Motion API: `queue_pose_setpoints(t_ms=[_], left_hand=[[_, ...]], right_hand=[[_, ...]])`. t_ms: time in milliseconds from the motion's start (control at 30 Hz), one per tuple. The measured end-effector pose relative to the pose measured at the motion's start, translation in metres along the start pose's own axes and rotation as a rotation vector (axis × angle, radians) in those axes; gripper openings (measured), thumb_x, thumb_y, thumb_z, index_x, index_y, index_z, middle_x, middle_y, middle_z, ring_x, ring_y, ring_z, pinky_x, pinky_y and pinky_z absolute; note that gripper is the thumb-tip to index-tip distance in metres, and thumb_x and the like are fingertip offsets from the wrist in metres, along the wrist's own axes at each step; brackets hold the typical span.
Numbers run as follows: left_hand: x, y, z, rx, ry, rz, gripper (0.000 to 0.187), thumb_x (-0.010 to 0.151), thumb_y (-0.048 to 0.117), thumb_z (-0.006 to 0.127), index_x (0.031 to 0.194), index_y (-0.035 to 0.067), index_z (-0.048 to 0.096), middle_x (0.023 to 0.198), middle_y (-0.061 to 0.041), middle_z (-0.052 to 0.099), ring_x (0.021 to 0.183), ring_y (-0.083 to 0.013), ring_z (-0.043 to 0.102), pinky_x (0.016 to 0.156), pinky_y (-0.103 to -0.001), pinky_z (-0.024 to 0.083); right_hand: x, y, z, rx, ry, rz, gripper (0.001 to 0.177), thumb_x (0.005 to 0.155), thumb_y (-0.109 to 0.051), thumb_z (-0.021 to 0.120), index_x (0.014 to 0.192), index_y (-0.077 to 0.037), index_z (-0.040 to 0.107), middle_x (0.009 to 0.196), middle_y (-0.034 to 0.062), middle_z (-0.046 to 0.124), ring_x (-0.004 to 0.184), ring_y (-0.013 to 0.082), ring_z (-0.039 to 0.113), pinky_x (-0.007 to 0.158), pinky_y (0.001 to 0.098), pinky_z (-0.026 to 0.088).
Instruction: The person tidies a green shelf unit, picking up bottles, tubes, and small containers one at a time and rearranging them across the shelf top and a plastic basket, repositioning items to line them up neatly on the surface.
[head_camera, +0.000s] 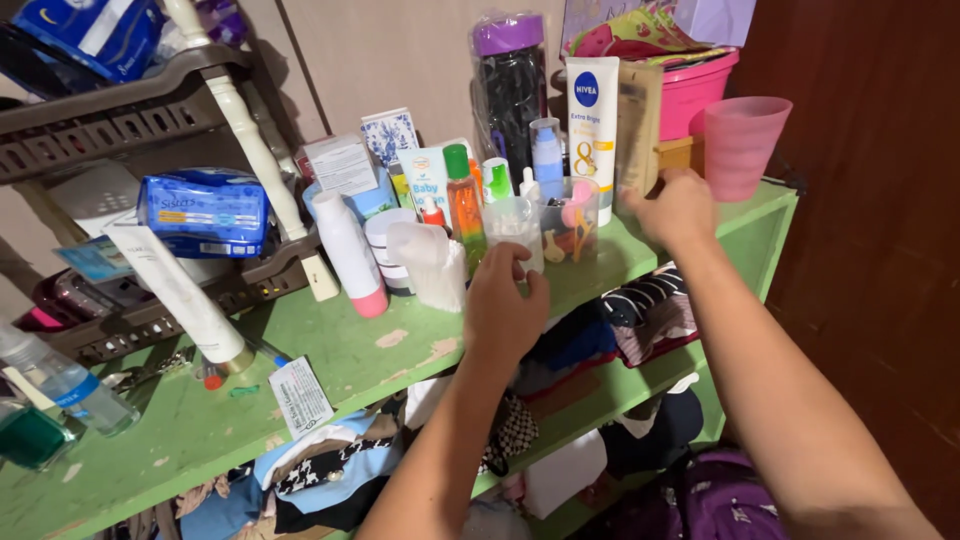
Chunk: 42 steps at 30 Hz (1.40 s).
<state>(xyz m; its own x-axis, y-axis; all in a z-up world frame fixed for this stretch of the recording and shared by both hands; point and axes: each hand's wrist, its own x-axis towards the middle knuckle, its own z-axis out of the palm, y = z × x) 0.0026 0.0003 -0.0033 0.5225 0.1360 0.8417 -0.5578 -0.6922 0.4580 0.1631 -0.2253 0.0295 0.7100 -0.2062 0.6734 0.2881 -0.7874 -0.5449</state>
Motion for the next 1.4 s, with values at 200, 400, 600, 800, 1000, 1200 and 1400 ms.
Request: queue_pose_setpoints(t_ms=[200,400,600,800,1000,1200,1400], left_hand=[[0.000,-0.004,-0.001,-0.035,0.034,0.041,0.020,0.084,0.007,0.066,0.103,0.004,0.061,0.087,-0.011,0.060,0.078,-0.0278,0.062,0.071,-0.040,0.053],[0.002,-0.001,0.001,-0.046,0.018,0.014,0.020,0.084,0.008,0.066,0.103,0.004,0.060,0.087,-0.012,0.060,0.077,-0.0281,0.063,0.070,-0.041,0.053],[0.001,0.002,-0.002,-0.002,0.011,0.007,0.019,0.085,0.010,0.066,0.102,0.004,0.060,0.086,-0.012,0.061,0.079,-0.0296,0.063,0.071,-0.043,0.052],[0.000,-0.002,-0.002,-0.009,0.016,0.000,0.018,0.084,0.011,0.068,0.100,0.006,0.061,0.085,-0.012,0.061,0.078,-0.0299,0.063,0.070,-0.043,0.052],[0.000,-0.006,0.000,-0.136,0.062,-0.015,0.013,0.084,0.009,0.068,0.096,0.005,0.064,0.084,-0.011,0.065,0.075,-0.0245,0.066,0.069,-0.037,0.055],[0.000,-0.014,0.001,-0.243,0.042,-0.160,0.011,0.083,0.009,0.068,0.093,0.004,0.068,0.074,-0.007,0.065,0.066,-0.0172,0.064,0.064,-0.031,0.053],[0.002,-0.026,0.002,-0.336,0.005,-0.206,0.011,0.086,0.013,0.068,0.092,0.003,0.069,0.077,-0.004,0.067,0.070,-0.0135,0.065,0.067,-0.029,0.054]], right_hand=[[0.012,0.042,-0.010,0.292,0.180,-0.005,0.044,0.084,-0.038,0.081,0.114,-0.007,0.078,0.100,0.0167,0.076,0.088,0.0312,0.075,0.079,0.0449,0.056],[-0.009,0.002,-0.085,0.507,0.211,0.235,0.043,0.086,-0.037,0.082,0.115,-0.007,0.072,0.093,0.0153,0.072,0.077,0.0253,0.074,0.068,0.0413,0.058],[0.002,0.033,-0.050,0.152,0.166,0.012,0.042,0.089,-0.041,0.085,0.117,-0.009,0.079,0.093,0.0171,0.075,0.079,0.0307,0.073,0.075,0.0432,0.056],[-0.009,0.004,-0.011,0.062,-0.002,0.023,0.050,0.081,-0.043,0.088,0.118,-0.012,0.077,0.109,0.0236,0.071,0.095,0.0422,0.069,0.082,0.0508,0.052],[-0.023,0.007,0.021,0.120,0.150,-0.054,0.056,0.083,-0.040,0.089,0.120,-0.003,0.072,0.112,0.0234,0.067,0.103,0.0403,0.065,0.091,0.0484,0.051],[-0.026,0.038,0.037,0.207,0.317,-0.158,0.062,0.086,-0.023,0.087,0.132,0.003,0.055,0.113,0.0198,0.062,0.105,0.0372,0.061,0.092,0.0471,0.050],[-0.038,0.045,0.041,0.362,0.382,-0.183,0.048,0.089,-0.008,0.080,0.126,0.004,0.052,0.111,0.0152,0.060,0.105,0.0319,0.061,0.096,0.0449,0.050]])
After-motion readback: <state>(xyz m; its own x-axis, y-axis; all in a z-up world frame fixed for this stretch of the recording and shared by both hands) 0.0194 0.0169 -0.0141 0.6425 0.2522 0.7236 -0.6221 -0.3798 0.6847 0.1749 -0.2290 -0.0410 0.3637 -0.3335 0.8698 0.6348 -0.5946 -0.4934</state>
